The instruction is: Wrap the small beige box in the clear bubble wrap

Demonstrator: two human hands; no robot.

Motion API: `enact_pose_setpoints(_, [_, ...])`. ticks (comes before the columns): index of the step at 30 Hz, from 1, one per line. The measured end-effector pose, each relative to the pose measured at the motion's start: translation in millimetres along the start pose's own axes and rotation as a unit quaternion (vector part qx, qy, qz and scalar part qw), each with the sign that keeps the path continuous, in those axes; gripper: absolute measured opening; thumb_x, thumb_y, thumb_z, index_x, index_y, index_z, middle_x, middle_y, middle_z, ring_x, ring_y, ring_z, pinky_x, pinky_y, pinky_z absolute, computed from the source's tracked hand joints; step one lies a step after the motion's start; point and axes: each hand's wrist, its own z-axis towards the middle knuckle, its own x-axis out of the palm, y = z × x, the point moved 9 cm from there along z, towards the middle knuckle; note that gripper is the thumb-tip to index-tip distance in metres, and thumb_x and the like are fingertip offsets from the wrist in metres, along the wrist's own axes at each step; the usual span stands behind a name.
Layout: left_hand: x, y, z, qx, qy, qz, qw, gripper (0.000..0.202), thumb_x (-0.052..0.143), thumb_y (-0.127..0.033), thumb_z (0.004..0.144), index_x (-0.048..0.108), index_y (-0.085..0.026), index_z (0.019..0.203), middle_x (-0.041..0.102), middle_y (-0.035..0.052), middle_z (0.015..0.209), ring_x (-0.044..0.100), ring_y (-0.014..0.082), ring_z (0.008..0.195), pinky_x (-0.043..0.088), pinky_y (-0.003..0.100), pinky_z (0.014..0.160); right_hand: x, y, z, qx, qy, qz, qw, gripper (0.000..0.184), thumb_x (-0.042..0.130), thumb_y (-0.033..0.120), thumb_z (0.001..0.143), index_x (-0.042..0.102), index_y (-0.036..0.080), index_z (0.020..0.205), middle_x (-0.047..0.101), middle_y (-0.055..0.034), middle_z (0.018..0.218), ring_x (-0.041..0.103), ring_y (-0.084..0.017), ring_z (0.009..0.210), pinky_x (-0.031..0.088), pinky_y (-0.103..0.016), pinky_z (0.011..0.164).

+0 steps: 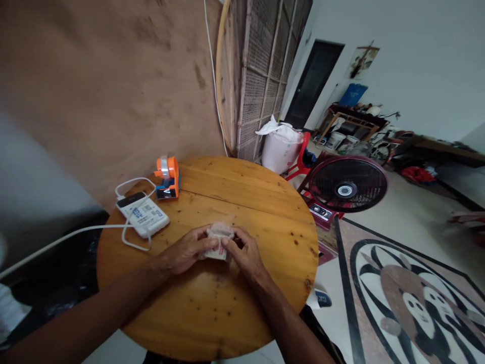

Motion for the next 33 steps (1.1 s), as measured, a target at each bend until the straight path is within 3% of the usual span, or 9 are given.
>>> enact_pose_setpoints(6, [-5.0, -1, -1, 0.002, -0.017, 0.038, 0.999, 0.050, 0.074, -0.031, 0.071, 0.059, -0.014, 0.116, 0.066, 0.0082, 0.101, 0.060, 0.0180, 0.085, 0.045, 0.029, 0.079, 0, 0, -2, -0.007, -0.009, 0.053, 0.999, 0.031, 0.060, 0.043, 0.084, 0.063, 0.023, 0.108, 0.067, -0.0042, 0.098, 0.062, -0.019, 0.089, 0.048, -0.032, 0.082])
enact_pose_setpoints(12, [-1.6, -3, -2, 0.007, 0.001, 0.080, 0.997, 0.045, 0.074, -0.029, 0.073, 0.059, -0.014, 0.113, 0.065, 0.0064, 0.100, 0.059, 0.0165, 0.085, 0.044, 0.026, 0.077, -15, 6, 1, -0.036, -0.073, -0.001, 0.997, 0.025, 0.062, 0.044, 0.081, 0.070, 0.021, 0.087, 0.063, -0.0046, 0.093, 0.058, -0.019, 0.089, 0.046, -0.030, 0.080])
enact_pose_setpoints(16, [2.0, -3, -3, 0.004, 0.016, 0.111, 0.994, 0.046, 0.073, -0.029, 0.073, 0.059, -0.013, 0.113, 0.064, 0.0071, 0.100, 0.058, 0.0176, 0.086, 0.044, 0.027, 0.077, -20, 3, 4, -0.026, -0.093, 0.021, 0.995, 0.023, 0.068, 0.041, 0.077, 0.070, 0.022, 0.089, 0.062, -0.0032, 0.088, 0.058, -0.017, 0.081, 0.047, -0.029, 0.073])
enact_pose_setpoints(22, [3.5, -6, -4, 0.008, 0.021, 0.153, 0.988, 0.044, 0.071, -0.029, 0.074, 0.059, -0.014, 0.113, 0.064, 0.0064, 0.101, 0.058, 0.0180, 0.088, 0.044, 0.028, 0.079, -31, 21, 0, -0.109, -0.142, -0.034, 0.983, 0.007, 0.067, 0.030, 0.079, 0.072, 0.024, 0.080, 0.062, -0.0025, 0.087, 0.058, -0.017, 0.087, 0.045, -0.032, 0.083])
enact_pose_setpoints(28, [5.2, -7, -5, -0.002, 0.021, 0.152, 0.988, 0.044, 0.072, -0.029, 0.073, 0.059, -0.015, 0.113, 0.065, 0.0041, 0.095, 0.058, 0.0165, 0.084, 0.044, 0.028, 0.078, -29, 37, -8, -0.157, -0.139, -0.101, 0.973, 0.008, 0.064, 0.029, 0.082, 0.071, 0.025, 0.081, 0.063, -0.0043, 0.089, 0.059, -0.019, 0.089, 0.047, -0.035, 0.083])
enact_pose_setpoints(33, [-1.5, -9, -5, 0.008, 0.003, 0.165, 0.986, 0.048, 0.073, -0.030, 0.074, 0.058, -0.016, 0.117, 0.064, 0.0056, 0.103, 0.058, 0.0173, 0.090, 0.045, 0.029, 0.083, -23, 43, -14, -0.182, -0.123, -0.117, 0.969, 0.009, 0.064, 0.024, 0.082, 0.073, 0.026, 0.084, 0.064, -0.0045, 0.093, 0.060, -0.019, 0.091, 0.048, -0.035, 0.083])
